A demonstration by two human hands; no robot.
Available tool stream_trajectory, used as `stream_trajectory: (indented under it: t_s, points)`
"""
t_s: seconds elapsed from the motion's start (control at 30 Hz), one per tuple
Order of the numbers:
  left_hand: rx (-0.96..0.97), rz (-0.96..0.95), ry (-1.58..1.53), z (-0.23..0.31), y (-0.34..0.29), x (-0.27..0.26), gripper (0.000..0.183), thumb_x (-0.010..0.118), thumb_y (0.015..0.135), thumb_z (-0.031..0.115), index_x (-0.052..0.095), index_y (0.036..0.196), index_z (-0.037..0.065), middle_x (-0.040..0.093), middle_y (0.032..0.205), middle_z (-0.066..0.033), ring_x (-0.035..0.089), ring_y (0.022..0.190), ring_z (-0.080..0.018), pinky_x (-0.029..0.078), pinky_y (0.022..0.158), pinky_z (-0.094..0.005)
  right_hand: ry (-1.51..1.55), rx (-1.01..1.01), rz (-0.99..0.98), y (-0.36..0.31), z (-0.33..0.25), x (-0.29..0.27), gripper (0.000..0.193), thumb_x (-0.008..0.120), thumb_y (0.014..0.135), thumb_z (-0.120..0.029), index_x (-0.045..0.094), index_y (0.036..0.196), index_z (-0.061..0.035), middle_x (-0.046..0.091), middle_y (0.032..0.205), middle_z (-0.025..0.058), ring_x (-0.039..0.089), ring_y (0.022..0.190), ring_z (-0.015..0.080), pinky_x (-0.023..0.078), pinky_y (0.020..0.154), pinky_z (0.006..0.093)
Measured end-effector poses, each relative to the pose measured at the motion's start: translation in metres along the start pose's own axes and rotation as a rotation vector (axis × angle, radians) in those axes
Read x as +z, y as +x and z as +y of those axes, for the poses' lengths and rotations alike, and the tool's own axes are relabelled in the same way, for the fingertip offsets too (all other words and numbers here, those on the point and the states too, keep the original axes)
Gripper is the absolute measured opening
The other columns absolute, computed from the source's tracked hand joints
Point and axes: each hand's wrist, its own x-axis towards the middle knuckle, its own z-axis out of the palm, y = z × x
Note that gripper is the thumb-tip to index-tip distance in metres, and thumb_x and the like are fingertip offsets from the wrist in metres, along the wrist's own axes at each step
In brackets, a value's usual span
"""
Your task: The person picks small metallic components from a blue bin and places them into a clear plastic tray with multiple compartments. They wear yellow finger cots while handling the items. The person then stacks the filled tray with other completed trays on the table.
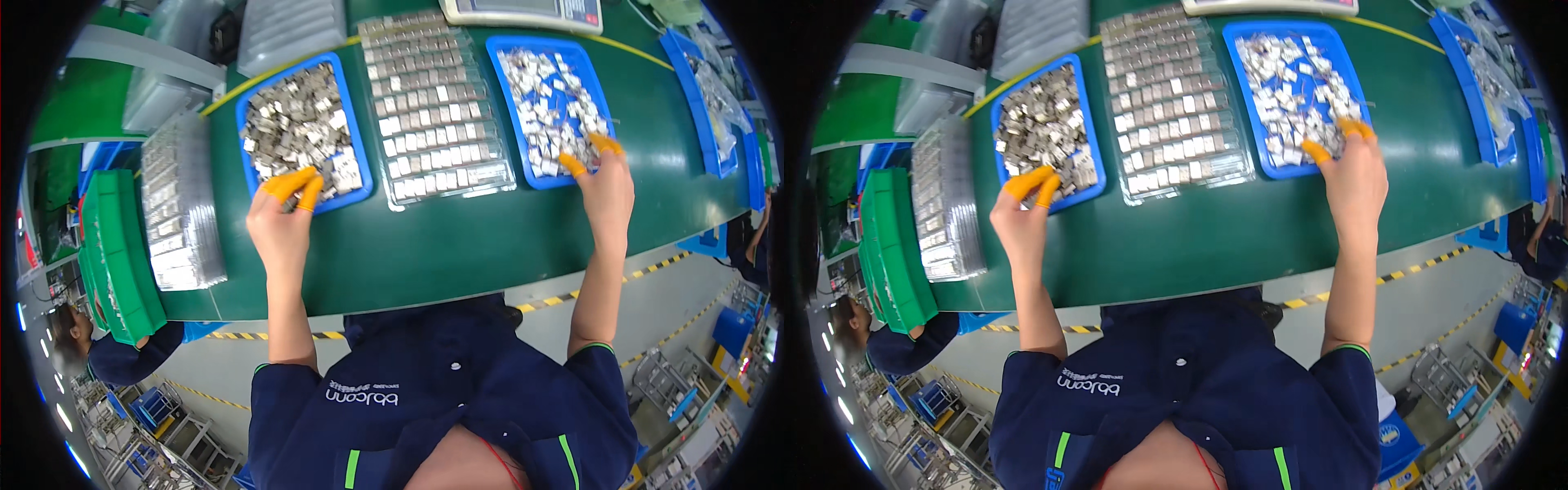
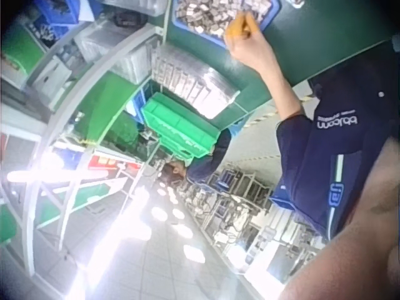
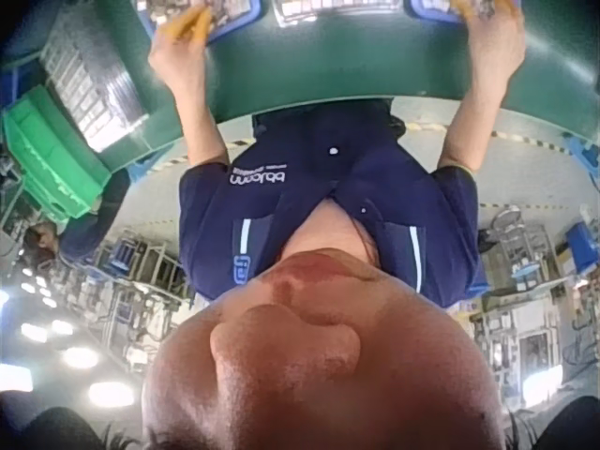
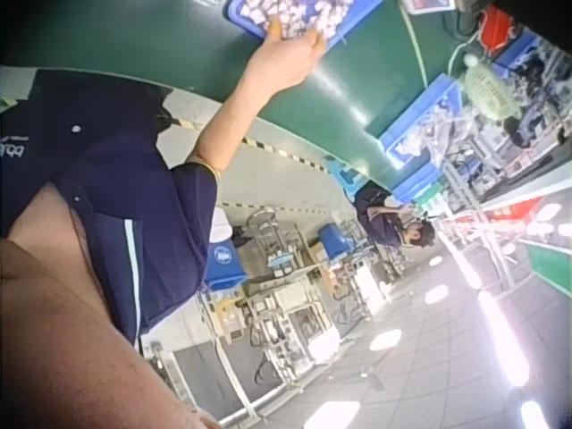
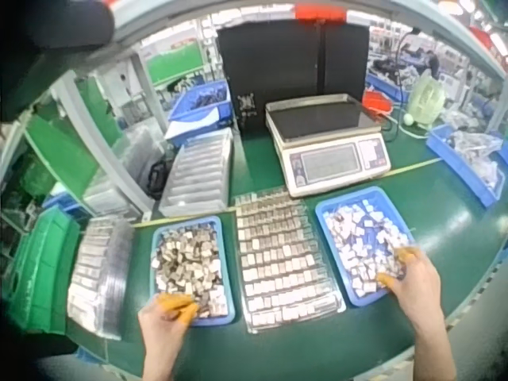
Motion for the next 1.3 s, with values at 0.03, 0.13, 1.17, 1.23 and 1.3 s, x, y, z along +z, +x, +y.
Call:
stream_trajectory:
  t_s: [0.03,0.13,1.17,1.23,1.3]
  points:
    - [0.019,-0.088,0.098,0.005,0.006,-0.006,0.022,0.079,0.067,0.014,0.071,0.085,0.004,0.066,0.079,-0.0122,0.061,0.076,-0.0286,0.05,0.069,-0.0351,-0.008,0.048,-0.068,0.002,-0.002,0.0,0.04,0.075,0.073,-0.025,0.066,0.105,-0.0036,0.062,0.109,0.0162,0.061,0.09,0.0327,0.049,0.076,0.0391]
    - [0.192,-0.234,0.196,-0.001,0.018,-0.014,0.026,0.079,0.064,0.019,0.072,0.086,0.006,0.065,0.08,-0.0113,0.058,0.079,-0.03,0.047,0.075,-0.0391,0.04,0.07,-0.115,0.015,-0.003,0.013,0.036,0.074,0.075,-0.027,0.068,0.103,-0.0054,0.064,0.103,0.0159,0.063,0.083,0.0329,0.05,0.071,0.0406]
    - [-0.324,-0.21,-1.113,0.045,-0.018,0.026,0.025,0.061,0.085,-0.004,0.065,0.109,-0.001,0.066,0.101,-0.0085,0.063,0.089,-0.0146,0.051,0.081,-0.0249,1.299,0.104,-0.184,-0.026,-0.095,0.009,0.027,0.059,0.089,-0.001,0.058,0.115,0.0073,0.062,0.101,0.0126,0.067,0.087,0.0232,0.056,0.075,0.0285]
    - [-0.379,-0.274,-1.136,0.042,-0.022,0.03,0.025,0.063,0.084,-0.002,0.065,0.109,0.0,0.066,0.101,-0.0074,0.063,0.089,-0.0134,0.051,0.08,-0.024,1.271,0.074,-0.147,-0.033,-0.107,0.012,0.026,0.058,0.089,0.0,0.058,0.114,0.0078,0.061,0.1,0.0125,0.067,0.088,0.0242,0.056,0.076,0.0285]
    - [-0.515,-0.354,-1.179,0.041,-0.021,0.024,0.026,0.064,0.083,-0.002,0.065,0.109,0.0,0.066,0.101,-0.0073,0.063,0.088,-0.013,0.051,0.081,-0.0239,1.198,-0.028,-0.109,-0.038,-0.107,0.016,0.025,0.058,0.088,0.003,0.06,0.112,0.0055,0.06,0.101,0.0102,0.063,0.092,0.0194,0.053,0.081,0.0267]
